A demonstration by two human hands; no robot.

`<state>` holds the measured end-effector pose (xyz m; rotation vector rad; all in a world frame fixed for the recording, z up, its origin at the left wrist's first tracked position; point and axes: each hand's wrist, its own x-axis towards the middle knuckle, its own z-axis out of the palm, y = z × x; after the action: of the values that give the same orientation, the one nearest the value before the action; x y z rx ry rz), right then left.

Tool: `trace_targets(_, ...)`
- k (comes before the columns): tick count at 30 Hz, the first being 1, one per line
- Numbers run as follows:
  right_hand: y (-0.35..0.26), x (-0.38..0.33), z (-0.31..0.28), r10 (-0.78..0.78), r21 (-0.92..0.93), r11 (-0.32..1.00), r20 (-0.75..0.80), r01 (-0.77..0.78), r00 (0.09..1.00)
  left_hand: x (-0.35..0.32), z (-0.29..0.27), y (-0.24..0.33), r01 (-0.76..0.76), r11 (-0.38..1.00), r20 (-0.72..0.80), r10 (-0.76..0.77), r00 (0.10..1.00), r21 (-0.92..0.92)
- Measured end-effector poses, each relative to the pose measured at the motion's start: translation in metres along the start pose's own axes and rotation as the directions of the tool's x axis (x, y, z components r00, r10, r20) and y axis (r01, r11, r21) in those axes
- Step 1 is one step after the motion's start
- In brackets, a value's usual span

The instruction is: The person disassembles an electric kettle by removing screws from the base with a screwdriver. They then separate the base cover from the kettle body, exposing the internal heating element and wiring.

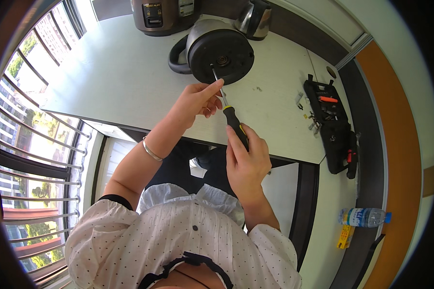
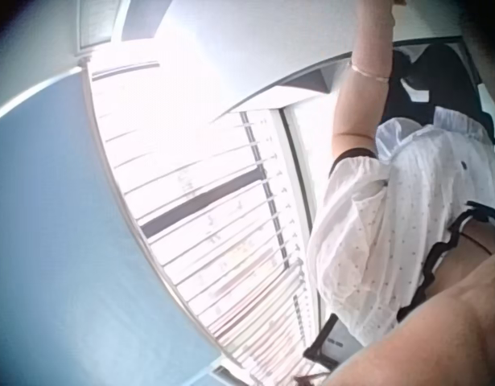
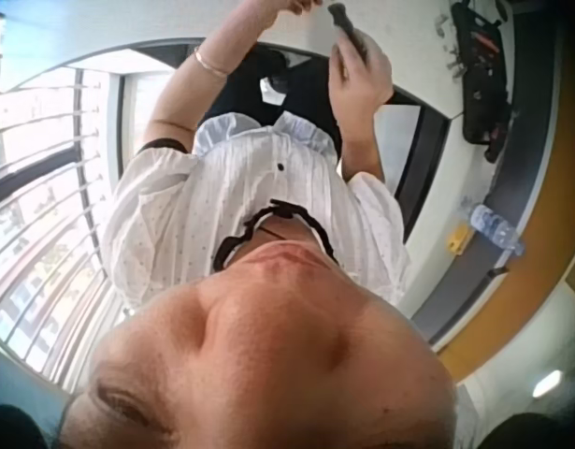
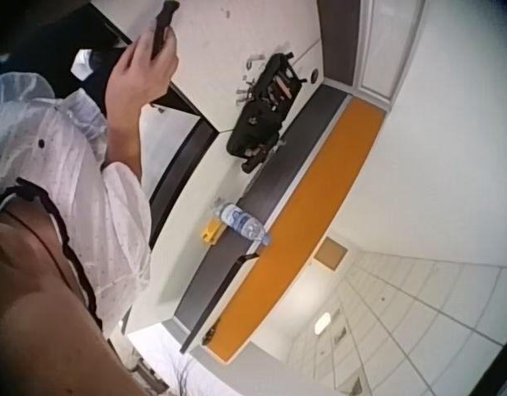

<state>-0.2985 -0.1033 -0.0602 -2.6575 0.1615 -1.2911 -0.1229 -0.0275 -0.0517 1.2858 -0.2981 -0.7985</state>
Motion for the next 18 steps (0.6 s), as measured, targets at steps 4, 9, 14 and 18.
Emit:
trace_targets(4,0.000,0.001,0.000,0.008,-0.007,1.000,-0.001,-0.008,1.000,0.009,0.001,-0.010,-0.050,0.995,0.031,0.053,0.998,-0.086)
trace_targets(9,0.003,-0.001,0.000,0.040,0.065,0.997,0.000,-0.040,0.999,0.012,0.002,-0.014,-0.041,0.986,0.056,0.051,0.997,-0.159)
trace_targets(14,-0.002,-0.010,0.003,0.331,0.318,0.877,0.141,-0.359,0.933,0.013,0.003,-0.017,-0.034,0.977,0.055,0.047,0.997,-0.211)
trace_targets(18,0.001,-0.014,0.006,0.419,0.521,0.713,0.220,-0.469,0.881,0.013,0.003,-0.020,-0.023,0.974,0.081,0.043,0.996,-0.224)
